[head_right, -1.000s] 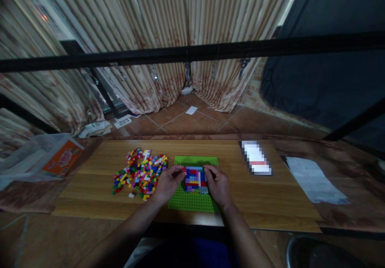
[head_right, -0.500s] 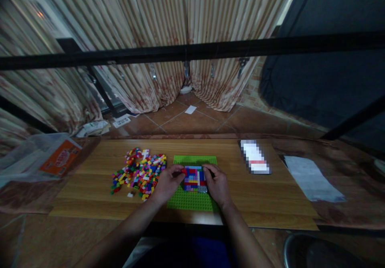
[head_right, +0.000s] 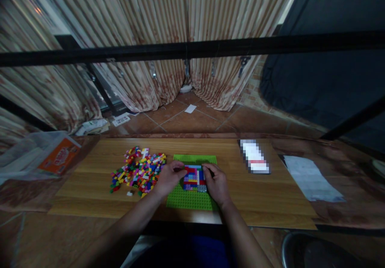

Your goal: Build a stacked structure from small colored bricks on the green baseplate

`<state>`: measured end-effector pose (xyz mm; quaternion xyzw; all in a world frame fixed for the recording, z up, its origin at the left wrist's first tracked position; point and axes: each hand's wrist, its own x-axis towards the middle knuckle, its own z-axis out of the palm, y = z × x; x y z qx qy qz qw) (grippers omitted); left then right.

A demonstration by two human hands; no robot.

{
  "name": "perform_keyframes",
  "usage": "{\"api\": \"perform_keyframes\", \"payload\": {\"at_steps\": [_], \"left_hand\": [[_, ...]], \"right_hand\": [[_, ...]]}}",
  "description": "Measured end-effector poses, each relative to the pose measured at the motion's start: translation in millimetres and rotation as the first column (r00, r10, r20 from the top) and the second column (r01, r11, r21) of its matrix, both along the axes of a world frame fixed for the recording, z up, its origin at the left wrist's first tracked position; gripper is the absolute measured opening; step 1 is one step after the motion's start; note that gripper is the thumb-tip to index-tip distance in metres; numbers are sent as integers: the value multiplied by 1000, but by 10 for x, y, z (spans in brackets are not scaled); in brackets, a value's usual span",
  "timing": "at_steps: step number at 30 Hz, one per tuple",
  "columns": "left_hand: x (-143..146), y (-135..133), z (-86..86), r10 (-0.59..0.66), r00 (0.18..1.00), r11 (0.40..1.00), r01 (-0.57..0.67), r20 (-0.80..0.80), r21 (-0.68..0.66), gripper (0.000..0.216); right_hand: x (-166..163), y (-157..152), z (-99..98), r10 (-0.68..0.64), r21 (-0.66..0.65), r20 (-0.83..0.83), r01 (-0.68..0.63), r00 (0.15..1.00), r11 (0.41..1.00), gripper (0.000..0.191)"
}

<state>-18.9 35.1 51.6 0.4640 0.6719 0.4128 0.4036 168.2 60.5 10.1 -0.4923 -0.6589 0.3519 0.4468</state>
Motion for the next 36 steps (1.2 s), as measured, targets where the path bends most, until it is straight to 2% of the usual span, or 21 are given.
{"api": "perform_keyframes", "payload": {"at_steps": [3, 6, 9, 13, 16, 22, 29, 36], "left_hand": [[3, -13, -5, 5, 999, 1000, -5, 43, 0, 18], [33, -60, 52, -20, 1000, 999, 20, 1, 33, 23], [78, -103, 123, -29, 992, 999, 33, -124, 26, 28], [138, -123, 164, -17, 943, 1000, 24, -333, 18, 32], [176, -120, 155, -37, 916, 998, 50, -399, 22, 26], [192, -106, 135, -44, 913, 999, 52, -406, 7, 18], [148, -136, 173, -41, 933, 999, 47, -358, 9, 34], [113, -56, 160, 36, 953, 999, -29, -300, 28, 35]], "right_hand": [[-1, 2, 3, 2, 3, -3, -2, 1000, 1000, 33], [-1, 3, 6, 5, -1, 0, -5, 1000, 1000, 34], [0, 3, 6, 2, -2, 5, -2, 1000, 1000, 34], [0, 3, 5, 3, -5, -1, -3, 1000, 1000, 34], [-4, 1, 15, 6, 9, -3, -6, 1000, 1000, 34], [-7, -5, 34, -1, 6, 5, 1, 1000, 1000, 36], [-7, -7, 35, 3, 12, 4, -3, 1000, 1000, 34], [-1, 1, 7, 3, 4, 3, -3, 1000, 1000, 35]]}}
